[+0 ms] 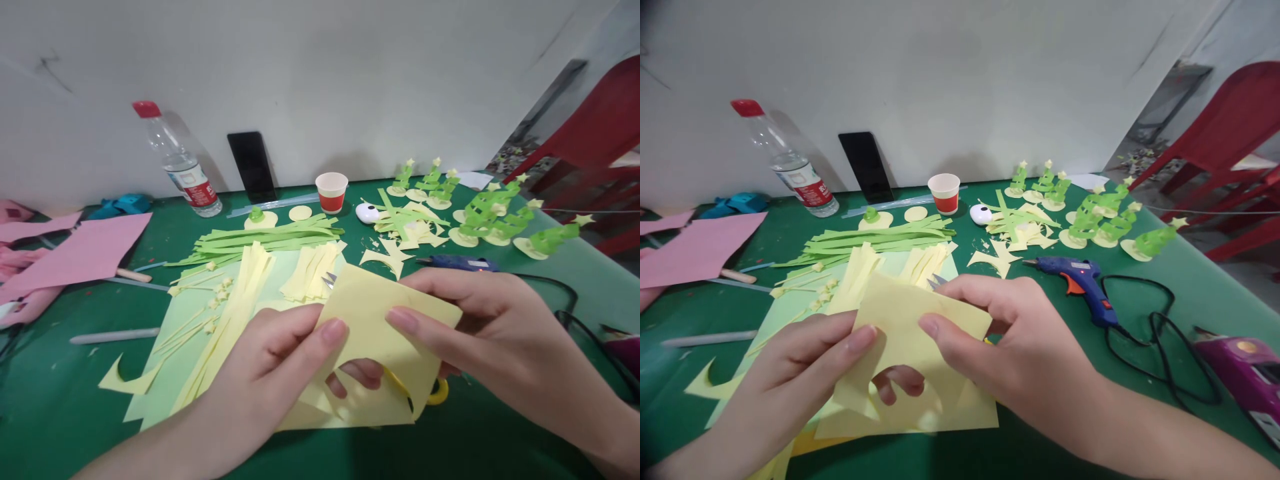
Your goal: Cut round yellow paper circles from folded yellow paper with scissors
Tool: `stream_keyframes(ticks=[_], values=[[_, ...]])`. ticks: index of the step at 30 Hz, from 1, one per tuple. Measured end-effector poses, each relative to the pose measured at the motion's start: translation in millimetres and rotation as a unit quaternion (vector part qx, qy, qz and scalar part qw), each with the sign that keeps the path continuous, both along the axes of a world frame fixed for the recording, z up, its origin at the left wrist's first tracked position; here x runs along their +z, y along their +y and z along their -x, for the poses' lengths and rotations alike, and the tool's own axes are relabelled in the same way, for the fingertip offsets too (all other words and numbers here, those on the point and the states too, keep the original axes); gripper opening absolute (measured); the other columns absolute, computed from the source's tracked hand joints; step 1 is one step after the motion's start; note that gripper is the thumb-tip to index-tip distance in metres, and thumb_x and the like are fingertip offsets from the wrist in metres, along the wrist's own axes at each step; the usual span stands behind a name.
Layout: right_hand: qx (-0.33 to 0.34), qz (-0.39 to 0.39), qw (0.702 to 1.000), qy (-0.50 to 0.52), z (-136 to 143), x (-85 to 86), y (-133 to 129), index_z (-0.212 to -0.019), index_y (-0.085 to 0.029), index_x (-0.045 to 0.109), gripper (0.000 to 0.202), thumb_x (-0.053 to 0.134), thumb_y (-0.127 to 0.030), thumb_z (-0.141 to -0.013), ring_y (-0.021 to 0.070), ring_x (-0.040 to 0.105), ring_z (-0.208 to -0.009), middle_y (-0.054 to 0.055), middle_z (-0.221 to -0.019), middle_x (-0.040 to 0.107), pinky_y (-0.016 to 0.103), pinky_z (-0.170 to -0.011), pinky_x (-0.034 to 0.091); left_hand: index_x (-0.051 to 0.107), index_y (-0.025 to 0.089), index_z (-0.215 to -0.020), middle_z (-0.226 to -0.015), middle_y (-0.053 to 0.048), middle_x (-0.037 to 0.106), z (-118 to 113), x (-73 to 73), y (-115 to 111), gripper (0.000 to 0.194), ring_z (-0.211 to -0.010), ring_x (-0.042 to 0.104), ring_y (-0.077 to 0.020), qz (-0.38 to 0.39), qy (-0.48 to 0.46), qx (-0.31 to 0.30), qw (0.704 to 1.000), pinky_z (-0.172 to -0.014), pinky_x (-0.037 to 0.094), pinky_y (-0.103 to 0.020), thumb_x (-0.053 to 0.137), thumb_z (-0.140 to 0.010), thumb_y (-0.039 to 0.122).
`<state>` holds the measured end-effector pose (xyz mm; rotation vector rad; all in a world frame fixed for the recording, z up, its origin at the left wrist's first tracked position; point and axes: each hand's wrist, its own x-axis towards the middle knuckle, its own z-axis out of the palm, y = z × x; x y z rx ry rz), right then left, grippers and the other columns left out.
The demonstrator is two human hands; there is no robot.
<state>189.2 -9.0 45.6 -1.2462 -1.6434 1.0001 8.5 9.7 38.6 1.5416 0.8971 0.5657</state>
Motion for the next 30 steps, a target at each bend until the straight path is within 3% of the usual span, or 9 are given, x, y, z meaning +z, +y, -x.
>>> stream_keyframes(ticks=[3, 7, 13, 22, 25, 27, 30], values=[[0.020, -0.047, 0.998, -0.031, -3.3, -4.0, -3.5, -0.067, -0.021, 0.061, 0.013, 0.056, -0.020, -0.078, 0.0026, 0.041, -0.039, -0.006, -0.054, 0.056, 0.011, -0.031, 0.030, 0.054, 0.019, -0.062, -0.054, 0.005, 0.053, 1.4, 0.0, 0.9, 0.028, -0.048, 0.045, -0.0072, -0.073, 0.019, -0.007, 0.997, -0.044, 0.037, -0.013, 0.046, -0.085, 0.031], [0.054, -0.060, 0.994, -0.067, -4.6, -6.8, -7.8, -0.068, -0.019, 0.060, 0.012, 0.056, -0.020, -0.080, 0.0025, 0.044, -0.040, -0.006, -0.053, 0.057, 0.012, -0.032, 0.029, 0.060, 0.021, -0.076, -0.061, 0.004, 0.057, 3.3, -2.4, -0.1, 0.018, -0.053, 0.047, -0.0091, -0.083, 0.007, -0.017, 0.996, -0.045, 0.038, -0.014, 0.048, -0.084, 0.033], [0.069, -0.044, 0.995, -0.057, -3.7, -6.6, -8.5, -0.070, -0.019, 0.061, 0.011, 0.056, -0.021, -0.079, 0.0032, 0.045, -0.041, -0.006, -0.054, 0.058, 0.014, -0.032, 0.029, 0.051, 0.018, -0.058, -0.049, 0.006, 0.042, 2.3, -6.8, -2.0, 0.029, -0.044, 0.034, -0.0065, -0.198, 0.060, 0.037, 0.978, -0.039, 0.029, -0.014, 0.048, -0.084, 0.030], [0.049, 0.113, 0.992, -0.025, -9.6, -15.8, -6.7, -0.073, -0.019, 0.067, 0.033, 0.059, -0.051, -0.072, 0.0139, 0.055, -0.053, 0.001, -0.052, 0.056, 0.020, -0.039, 0.039, 0.050, 0.018, -0.058, -0.047, 0.006, 0.042, 0.5, -7.5, -3.5, 0.024, -0.042, 0.034, -0.0058, -0.198, 0.031, 0.091, 0.975, -0.036, 0.029, -0.013, 0.050, -0.081, 0.024], [0.056, 0.160, 0.985, 0.020, -7.9, -16.1, -5.6, -0.071, -0.018, 0.065, 0.034, 0.059, -0.052, -0.071, 0.0133, 0.054, -0.053, 0.001, -0.054, 0.055, 0.019, -0.040, 0.040, 0.055, 0.020, -0.063, -0.048, 0.007, 0.045, 0.5, -7.8, -4.6, 0.018, -0.042, 0.039, -0.0059, -0.178, 0.013, 0.097, 0.979, -0.037, 0.033, -0.011, 0.051, -0.080, 0.022], [0.065, 0.198, 0.977, 0.053, -4.6, -14.3, -4.3, -0.068, -0.017, 0.063, 0.032, 0.061, -0.049, -0.070, 0.0123, 0.053, -0.052, 0.000, -0.055, 0.054, 0.019, -0.039, 0.039, 0.060, 0.025, -0.077, -0.056, 0.007, 0.053, 0.6, -9.3, -3.9, 0.008, -0.044, 0.044, -0.0057, -0.160, -0.016, 0.087, 0.983, -0.039, 0.036, -0.010, 0.053, -0.080, 0.022], [0.092, 0.261, 0.954, 0.117, 1.3, -11.1, -2.9, -0.065, -0.016, 0.059, 0.026, 0.065, -0.040, -0.069, 0.0084, 0.047, -0.050, -0.001, -0.056, 0.051, 0.015, -0.039, 0.036, 0.060, 0.032, -0.097, -0.068, 0.006, 0.059, 1.7, -13.3, -0.9, 0.018, -0.048, 0.049, -0.0054, -0.152, -0.086, 0.077, 0.982, -0.041, 0.040, -0.009, 0.056, -0.080, 0.028]])
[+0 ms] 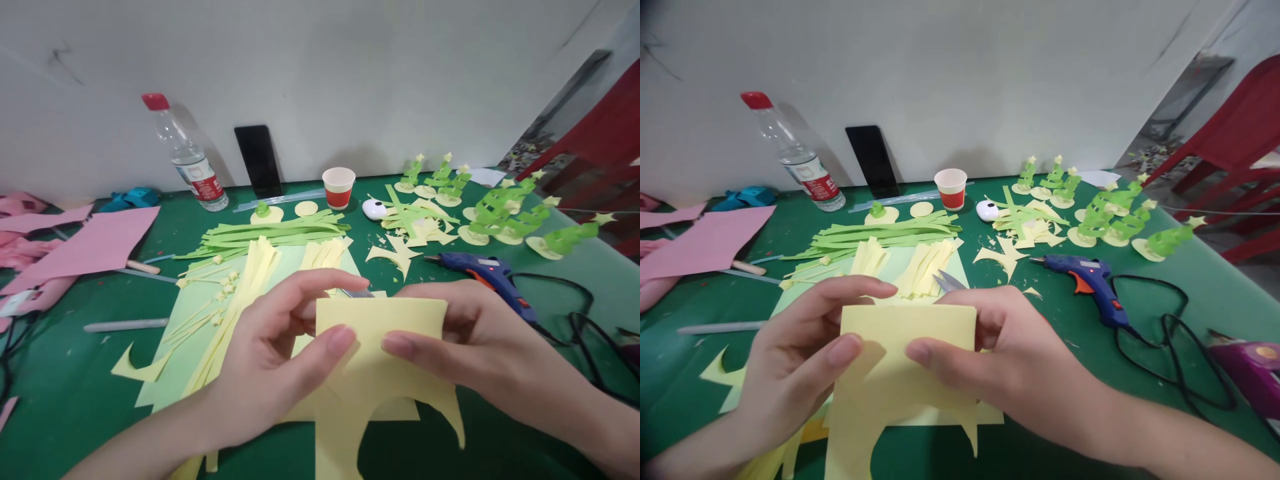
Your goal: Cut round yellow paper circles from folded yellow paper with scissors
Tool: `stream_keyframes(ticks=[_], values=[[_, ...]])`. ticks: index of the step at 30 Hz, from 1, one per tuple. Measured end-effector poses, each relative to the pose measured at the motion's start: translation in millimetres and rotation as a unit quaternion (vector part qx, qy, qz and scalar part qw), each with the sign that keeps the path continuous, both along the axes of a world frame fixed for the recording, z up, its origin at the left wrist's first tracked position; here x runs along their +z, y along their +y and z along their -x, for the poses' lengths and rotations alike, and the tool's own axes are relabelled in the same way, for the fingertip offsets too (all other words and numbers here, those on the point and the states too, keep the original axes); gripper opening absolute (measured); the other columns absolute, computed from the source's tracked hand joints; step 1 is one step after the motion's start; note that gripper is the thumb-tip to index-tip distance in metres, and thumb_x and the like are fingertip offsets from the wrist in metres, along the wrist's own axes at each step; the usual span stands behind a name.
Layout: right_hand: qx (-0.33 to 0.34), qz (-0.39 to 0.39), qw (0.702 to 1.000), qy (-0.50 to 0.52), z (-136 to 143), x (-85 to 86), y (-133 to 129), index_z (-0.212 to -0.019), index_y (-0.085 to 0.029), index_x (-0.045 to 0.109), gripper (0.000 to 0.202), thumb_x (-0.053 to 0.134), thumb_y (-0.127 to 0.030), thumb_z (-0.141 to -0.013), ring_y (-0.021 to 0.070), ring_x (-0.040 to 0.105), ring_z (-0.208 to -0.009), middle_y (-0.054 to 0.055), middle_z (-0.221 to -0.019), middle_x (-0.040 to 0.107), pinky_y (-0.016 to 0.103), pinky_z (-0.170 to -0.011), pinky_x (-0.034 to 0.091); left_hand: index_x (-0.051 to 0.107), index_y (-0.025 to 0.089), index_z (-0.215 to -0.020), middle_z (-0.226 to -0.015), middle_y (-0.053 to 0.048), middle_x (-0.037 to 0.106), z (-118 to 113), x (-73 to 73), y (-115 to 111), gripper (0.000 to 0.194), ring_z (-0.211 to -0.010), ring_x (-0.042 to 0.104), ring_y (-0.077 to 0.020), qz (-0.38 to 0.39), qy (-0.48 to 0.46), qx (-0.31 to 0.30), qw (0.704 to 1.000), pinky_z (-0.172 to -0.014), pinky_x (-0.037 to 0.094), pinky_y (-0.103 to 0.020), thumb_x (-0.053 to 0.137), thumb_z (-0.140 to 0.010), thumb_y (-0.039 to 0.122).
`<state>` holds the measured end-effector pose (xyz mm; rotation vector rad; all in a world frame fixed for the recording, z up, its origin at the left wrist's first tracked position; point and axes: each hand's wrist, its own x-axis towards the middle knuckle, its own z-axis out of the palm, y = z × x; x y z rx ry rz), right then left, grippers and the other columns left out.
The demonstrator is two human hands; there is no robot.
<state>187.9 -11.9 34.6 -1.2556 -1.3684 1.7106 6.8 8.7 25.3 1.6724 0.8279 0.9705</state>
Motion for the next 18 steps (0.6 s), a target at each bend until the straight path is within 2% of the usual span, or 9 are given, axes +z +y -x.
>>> stream_keyframes(ticks=[4, 7, 9, 11, 14, 16, 18], values=[[0.014, 0.068, 0.994, 0.084, 3.5, 2.2, -0.8, -0.063, -0.015, 0.056, 0.019, 0.070, -0.026, -0.066, 0.0037, 0.039, -0.047, -0.005, -0.055, 0.046, 0.010, -0.039, 0.033, 0.062, 0.035, -0.099, -0.084, 0.003, 0.062, 3.7, -7.9, 3.4, 0.024, -0.066, 0.057, -0.0097, -0.014, -0.053, -0.055, 0.997, -0.055, 0.047, -0.013, 0.052, -0.080, 0.047], [0.007, 0.064, 0.994, 0.087, 2.5, 2.6, -1.5, -0.065, -0.015, 0.058, 0.013, 0.068, -0.023, -0.069, 0.0032, 0.041, -0.048, -0.005, -0.056, 0.048, 0.009, -0.041, 0.034, 0.061, 0.034, -0.105, -0.099, 0.000, 0.062, 6.0, -15.3, 6.1, 0.040, -0.076, 0.060, -0.0146, 0.022, -0.090, -0.103, 0.990, -0.063, 0.050, -0.019, 0.049, -0.076, 0.059], [-0.002, 0.060, 0.995, 0.076, 1.4, 2.7, -1.2, -0.068, -0.016, 0.060, 0.011, 0.065, -0.025, -0.071, 0.0042, 0.045, -0.051, -0.003, -0.061, 0.052, 0.009, -0.043, 0.037, 0.059, 0.032, -0.109, -0.102, -0.002, 0.062, 6.4, -18.9, 9.7, 0.049, -0.078, 0.061, -0.0165, 0.053, -0.133, -0.130, 0.981, -0.065, 0.051, -0.022, 0.047, -0.073, 0.064], [-0.002, 0.061, 0.995, 0.074, 0.2, 3.0, -0.6, -0.067, -0.017, 0.061, 0.010, 0.065, -0.025, -0.072, 0.0049, 0.046, -0.052, -0.003, -0.062, 0.053, 0.010, -0.044, 0.040, 0.059, 0.030, -0.109, -0.105, -0.003, 0.061, 6.3, -19.5, 14.8, 0.058, -0.079, 0.061, -0.0191, 0.084, -0.150, -0.160, 0.972, -0.067, 0.051, -0.025, 0.055, -0.065, 0.067], [0.010, 0.051, 0.995, 0.082, -0.9, 3.6, 0.4, -0.067, -0.020, 0.061, 0.008, 0.066, -0.024, -0.072, 0.0042, 0.044, -0.049, -0.004, -0.059, 0.051, 0.009, -0.042, 0.039, 0.061, 0.029, -0.108, -0.104, -0.004, 0.062, 7.1, -14.8, 22.0, 0.062, -0.077, 0.061, -0.0202, 0.143, -0.124, -0.206, 0.960, -0.067, 0.052, -0.027, 0.074, -0.052, 0.055], [0.017, 0.046, 0.995, 0.083, -1.2, 4.0, 1.1, -0.066, -0.020, 0.060, 0.010, 0.066, -0.025, -0.072, 0.0038, 0.042, -0.048, -0.004, -0.058, 0.049, 0.009, -0.041, 0.036, 0.063, 0.031, -0.104, -0.104, -0.002, 0.061, 7.9, -10.9, 24.4, 0.056, -0.074, 0.061, -0.0179, 0.176, -0.110, -0.224, 0.952, -0.064, 0.052, -0.024, 0.080, -0.051, 0.040], [0.018, 0.047, 0.995, 0.084, -1.3, 4.3, 1.5, -0.066, -0.020, 0.059, 0.010, 0.066, -0.025, -0.072, 0.0036, 0.040, -0.048, -0.005, -0.058, 0.047, 0.009, -0.041, 0.035, 0.064, 0.031, -0.101, -0.105, -0.002, 0.060, 8.2, -8.6, 24.9, 0.052, -0.071, 0.060, -0.0158, 0.196, -0.107, -0.230, 0.947, -0.058, 0.053, -0.021, 0.081, -0.052, 0.032]])
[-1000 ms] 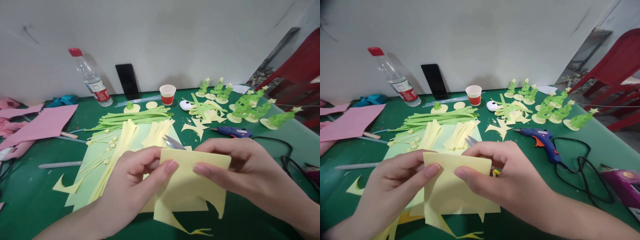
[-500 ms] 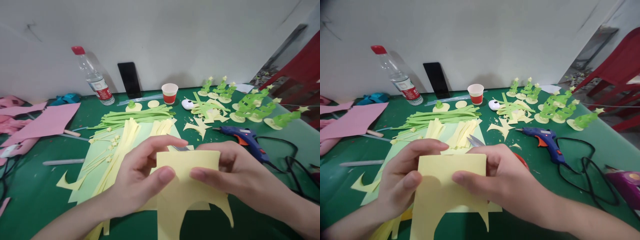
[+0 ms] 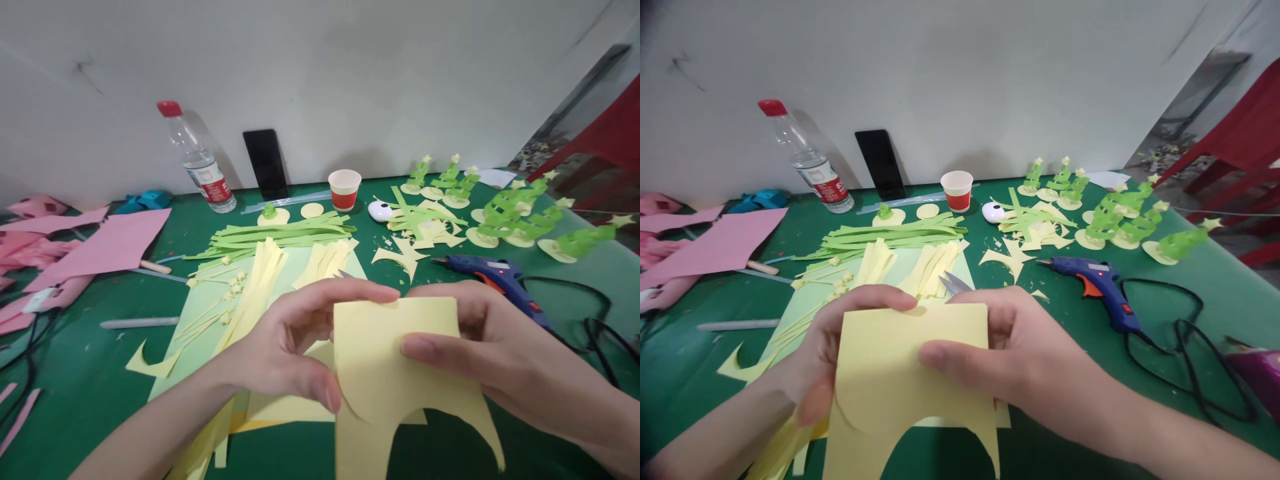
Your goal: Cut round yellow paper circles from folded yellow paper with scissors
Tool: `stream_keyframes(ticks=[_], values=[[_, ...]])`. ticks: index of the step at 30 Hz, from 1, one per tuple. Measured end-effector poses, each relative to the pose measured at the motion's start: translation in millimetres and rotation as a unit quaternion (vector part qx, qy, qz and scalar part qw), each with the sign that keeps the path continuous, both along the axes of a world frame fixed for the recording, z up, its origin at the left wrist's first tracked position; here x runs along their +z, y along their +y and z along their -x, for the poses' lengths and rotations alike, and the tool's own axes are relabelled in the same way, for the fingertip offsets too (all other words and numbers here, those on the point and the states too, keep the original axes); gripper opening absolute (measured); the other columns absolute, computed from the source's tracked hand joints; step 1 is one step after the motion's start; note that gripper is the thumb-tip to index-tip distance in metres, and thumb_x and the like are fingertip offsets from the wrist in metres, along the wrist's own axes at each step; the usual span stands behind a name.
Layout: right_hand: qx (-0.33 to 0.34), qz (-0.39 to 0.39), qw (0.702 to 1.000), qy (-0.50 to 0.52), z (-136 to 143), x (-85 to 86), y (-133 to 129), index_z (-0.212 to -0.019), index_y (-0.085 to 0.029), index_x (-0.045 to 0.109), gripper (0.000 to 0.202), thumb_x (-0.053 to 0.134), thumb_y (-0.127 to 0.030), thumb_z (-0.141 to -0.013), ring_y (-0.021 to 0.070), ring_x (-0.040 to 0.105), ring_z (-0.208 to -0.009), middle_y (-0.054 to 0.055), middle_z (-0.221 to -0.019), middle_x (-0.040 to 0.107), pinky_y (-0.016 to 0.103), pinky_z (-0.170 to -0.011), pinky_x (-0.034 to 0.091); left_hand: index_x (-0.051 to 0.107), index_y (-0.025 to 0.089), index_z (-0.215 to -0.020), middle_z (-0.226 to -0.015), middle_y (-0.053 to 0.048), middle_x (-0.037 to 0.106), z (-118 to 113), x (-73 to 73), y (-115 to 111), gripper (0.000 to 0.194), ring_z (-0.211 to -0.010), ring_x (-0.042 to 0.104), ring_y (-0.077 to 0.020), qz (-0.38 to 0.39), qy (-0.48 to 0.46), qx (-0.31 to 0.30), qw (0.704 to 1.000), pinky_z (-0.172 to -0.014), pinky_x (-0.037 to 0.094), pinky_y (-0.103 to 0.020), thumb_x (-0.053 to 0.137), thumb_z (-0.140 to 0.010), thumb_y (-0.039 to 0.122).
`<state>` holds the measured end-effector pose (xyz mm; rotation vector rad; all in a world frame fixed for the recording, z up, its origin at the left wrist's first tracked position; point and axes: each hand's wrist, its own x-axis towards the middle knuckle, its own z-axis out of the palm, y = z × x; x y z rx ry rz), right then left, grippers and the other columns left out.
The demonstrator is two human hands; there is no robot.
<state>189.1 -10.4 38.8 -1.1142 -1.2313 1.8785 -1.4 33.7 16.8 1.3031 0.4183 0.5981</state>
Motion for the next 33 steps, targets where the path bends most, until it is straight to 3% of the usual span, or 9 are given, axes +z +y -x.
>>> stream_keyframes(ticks=[4, 8, 12, 16, 22, 27, 33], values=[[0.000, -0.013, 1.000, -0.015, -0.5, -0.8, -0.8, -0.067, -0.021, 0.059, 0.012, 0.066, -0.029, -0.072, 0.0047, 0.042, -0.050, -0.003, -0.061, 0.049, 0.010, -0.042, 0.037, 0.064, 0.031, -0.102, -0.108, -0.003, 0.058, -1.1, 0.2, -0.8, 0.049, -0.070, 0.060, -0.0154, 0.015, -0.013, 0.001, 1.000, -0.057, 0.053, -0.021, 0.079, -0.055, 0.036], [0.000, -0.033, 0.999, -0.041, -1.3, -1.9, -2.8, -0.067, -0.022, 0.060, 0.016, 0.062, -0.036, -0.075, 0.0061, 0.044, -0.050, -0.002, -0.061, 0.049, 0.012, -0.041, 0.038, 0.064, 0.038, -0.101, -0.100, 0.002, 0.058, -2.2, 0.9, -0.5, 0.051, -0.072, 0.060, -0.0133, 0.008, -0.023, -0.019, 1.000, -0.060, 0.052, -0.019, 0.081, -0.055, 0.025], [0.002, -0.017, 0.999, -0.050, -1.1, -0.2, -3.3, -0.067, -0.021, 0.059, 0.019, 0.062, -0.037, -0.074, 0.0060, 0.043, -0.049, -0.002, -0.061, 0.048, 0.012, -0.040, 0.036, 0.064, 0.036, -0.101, -0.085, 0.002, 0.061, -2.2, 2.5, -0.1, 0.046, -0.072, 0.061, -0.0145, 0.013, -0.032, -0.038, 0.999, -0.057, 0.051, -0.018, 0.078, -0.059, 0.025], [0.013, 0.002, 0.999, -0.031, -0.5, 1.9, -3.1, -0.066, -0.019, 0.057, 0.017, 0.065, -0.032, -0.073, 0.0046, 0.040, -0.050, -0.004, -0.059, 0.045, 0.010, -0.041, 0.033, 0.064, 0.037, -0.102, -0.084, 0.002, 0.062, -2.4, 4.2, -0.1, 0.054, -0.075, 0.061, -0.0155, 0.006, -0.026, -0.040, 0.999, -0.059, 0.051, -0.018, 0.081, -0.054, 0.018], [0.002, 0.006, 1.000, -0.027, -1.3, 1.7, -3.4, -0.066, -0.017, 0.057, 0.016, 0.067, -0.029, -0.070, 0.0046, 0.041, -0.049, -0.004, -0.058, 0.046, 0.010, -0.040, 0.034, 0.065, 0.028, -0.096, -0.097, -0.004, 0.059, -2.5, 6.2, 0.5, 0.044, -0.089, 0.059, -0.0255, -0.019, 0.031, 0.005, 0.999, -0.066, 0.053, -0.027, 0.077, -0.056, 0.041], [-0.005, 0.014, 0.999, -0.033, -1.7, 1.6, -2.9, -0.066, -0.017, 0.058, 0.014, 0.067, -0.027, -0.070, 0.0038, 0.042, -0.050, -0.004, -0.060, 0.048, 0.008, -0.041, 0.035, 0.064, 0.031, -0.098, -0.096, -0.002, 0.058, -1.5, 5.9, 0.2, 0.036, -0.071, 0.060, -0.0159, -0.006, 0.009, -0.015, 1.000, -0.059, 0.051, -0.022, 0.072, -0.064, 0.041], [-0.007, 0.022, 1.000, -0.017, -0.4, 1.7, -2.5, -0.065, -0.016, 0.057, 0.013, 0.068, -0.023, -0.067, 0.0044, 0.042, -0.049, -0.004, -0.058, 0.046, 0.009, -0.040, 0.035, 0.064, 0.029, -0.098, -0.097, -0.003, 0.059, -1.1, 4.9, 0.5, 0.040, -0.069, 0.060, -0.0165, -0.018, 0.025, -0.005, 1.000, -0.057, 0.051, -0.023, 0.072, -0.062, 0.045]])
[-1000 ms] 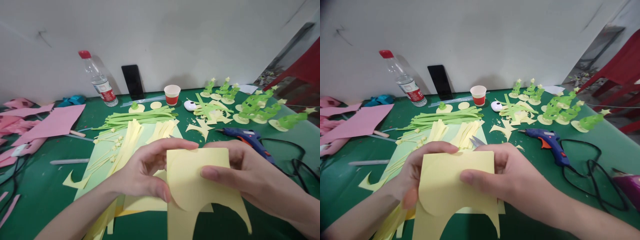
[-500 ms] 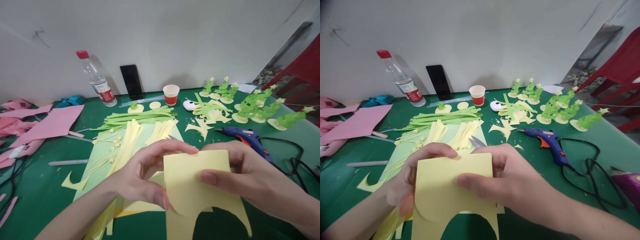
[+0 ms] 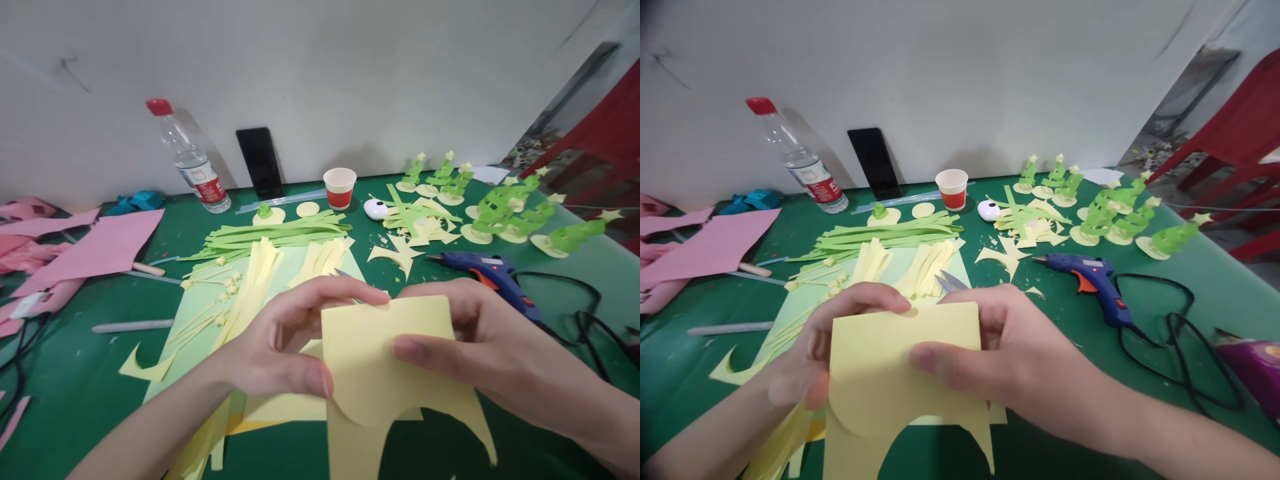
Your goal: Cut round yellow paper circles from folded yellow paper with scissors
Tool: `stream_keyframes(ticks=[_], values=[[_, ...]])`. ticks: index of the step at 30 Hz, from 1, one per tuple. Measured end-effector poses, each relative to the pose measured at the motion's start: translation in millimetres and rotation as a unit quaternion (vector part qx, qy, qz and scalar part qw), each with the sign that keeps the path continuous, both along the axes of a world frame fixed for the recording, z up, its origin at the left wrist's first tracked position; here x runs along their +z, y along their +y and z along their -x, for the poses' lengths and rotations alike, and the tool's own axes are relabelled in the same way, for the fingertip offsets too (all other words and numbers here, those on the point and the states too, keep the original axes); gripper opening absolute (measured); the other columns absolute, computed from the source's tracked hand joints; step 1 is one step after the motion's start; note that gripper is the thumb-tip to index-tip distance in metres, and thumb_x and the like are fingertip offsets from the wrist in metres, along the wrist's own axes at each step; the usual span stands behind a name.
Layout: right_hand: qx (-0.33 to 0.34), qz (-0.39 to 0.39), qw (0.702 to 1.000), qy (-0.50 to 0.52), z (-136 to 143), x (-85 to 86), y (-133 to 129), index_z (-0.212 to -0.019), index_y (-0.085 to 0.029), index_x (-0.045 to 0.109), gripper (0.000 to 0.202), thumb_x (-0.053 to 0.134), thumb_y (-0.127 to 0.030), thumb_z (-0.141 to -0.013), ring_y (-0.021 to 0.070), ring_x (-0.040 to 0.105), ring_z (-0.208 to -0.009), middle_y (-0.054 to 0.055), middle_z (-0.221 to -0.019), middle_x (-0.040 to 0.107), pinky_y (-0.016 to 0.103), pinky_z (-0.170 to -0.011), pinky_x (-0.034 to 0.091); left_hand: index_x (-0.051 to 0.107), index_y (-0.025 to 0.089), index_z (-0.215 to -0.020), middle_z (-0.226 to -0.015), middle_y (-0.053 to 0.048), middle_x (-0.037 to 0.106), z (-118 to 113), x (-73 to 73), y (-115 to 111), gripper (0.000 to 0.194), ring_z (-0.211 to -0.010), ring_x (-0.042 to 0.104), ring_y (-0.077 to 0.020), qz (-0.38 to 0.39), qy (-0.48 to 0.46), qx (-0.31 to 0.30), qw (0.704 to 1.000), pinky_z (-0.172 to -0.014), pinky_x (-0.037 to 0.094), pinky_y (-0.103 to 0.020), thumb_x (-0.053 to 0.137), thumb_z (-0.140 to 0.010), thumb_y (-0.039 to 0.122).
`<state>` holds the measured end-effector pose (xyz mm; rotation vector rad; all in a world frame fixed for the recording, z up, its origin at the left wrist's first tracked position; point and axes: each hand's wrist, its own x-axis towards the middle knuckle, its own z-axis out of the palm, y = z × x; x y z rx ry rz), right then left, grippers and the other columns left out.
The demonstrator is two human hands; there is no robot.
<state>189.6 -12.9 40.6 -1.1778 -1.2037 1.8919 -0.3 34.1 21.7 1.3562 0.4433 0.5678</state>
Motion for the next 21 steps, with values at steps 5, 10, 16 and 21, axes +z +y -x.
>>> stream_keyframes(ticks=[5, 10, 16, 21], values=[[0.001, -0.001, 1.000, -0.019, -0.1, 0.5, -0.2, -0.065, -0.017, 0.057, 0.013, 0.067, -0.025, -0.068, 0.0051, 0.044, -0.050, -0.003, -0.059, 0.048, 0.010, -0.041, 0.035, 0.064, 0.032, -0.099, -0.098, -0.001, 0.057, -0.1, -1.3, 0.0, 0.038, -0.070, 0.060, -0.0154, 0.001, -0.003, -0.003, 1.000, -0.057, 0.051, -0.021, 0.071, -0.064, 0.045], [0.004, -0.006, 1.000, -0.018, -0.6, 0.1, 0.0, -0.065, -0.016, 0.055, 0.015, 0.066, -0.026, -0.069, 0.0048, 0.042, -0.050, -0.004, -0.058, 0.046, 0.010, -0.041, 0.033, 0.063, 0.036, -0.100, -0.095, 0.001, 0.057, -0.5, -1.5, 0.0, 0.035, -0.073, 0.060, -0.0149, -0.001, -0.026, -0.012, 1.000, -0.062, 0.050, -0.022, 0.070, -0.067, 0.041], [0.012, 0.009, 1.000, -0.007, -1.5, 0.5, -1.0, -0.064, -0.016, 0.053, 0.016, 0.066, -0.024, -0.069, 0.0042, 0.042, -0.049, -0.004, -0.057, 0.045, 0.010, -0.041, 0.033, 0.064, 0.034, -0.100, -0.093, 0.001, 0.057, -0.9, -0.6, 0.4, 0.034, -0.071, 0.059, -0.0140, -0.010, -0.028, -0.009, 1.000, -0.064, 0.049, -0.022, 0.071, -0.067, 0.039], [0.010, 0.007, 1.000, -0.002, 0.6, 0.3, -0.1, -0.062, -0.016, 0.052, 0.017, 0.065, -0.024, -0.068, 0.0038, 0.041, -0.049, -0.005, -0.057, 0.044, 0.009, -0.040, 0.032, 0.064, 0.034, -0.100, -0.093, 0.001, 0.057, -2.1, -0.2, 0.4, 0.034, -0.072, 0.059, -0.0143, -0.014, -0.034, -0.014, 0.999, -0.065, 0.049, -0.022, 0.071, -0.067, 0.039]])
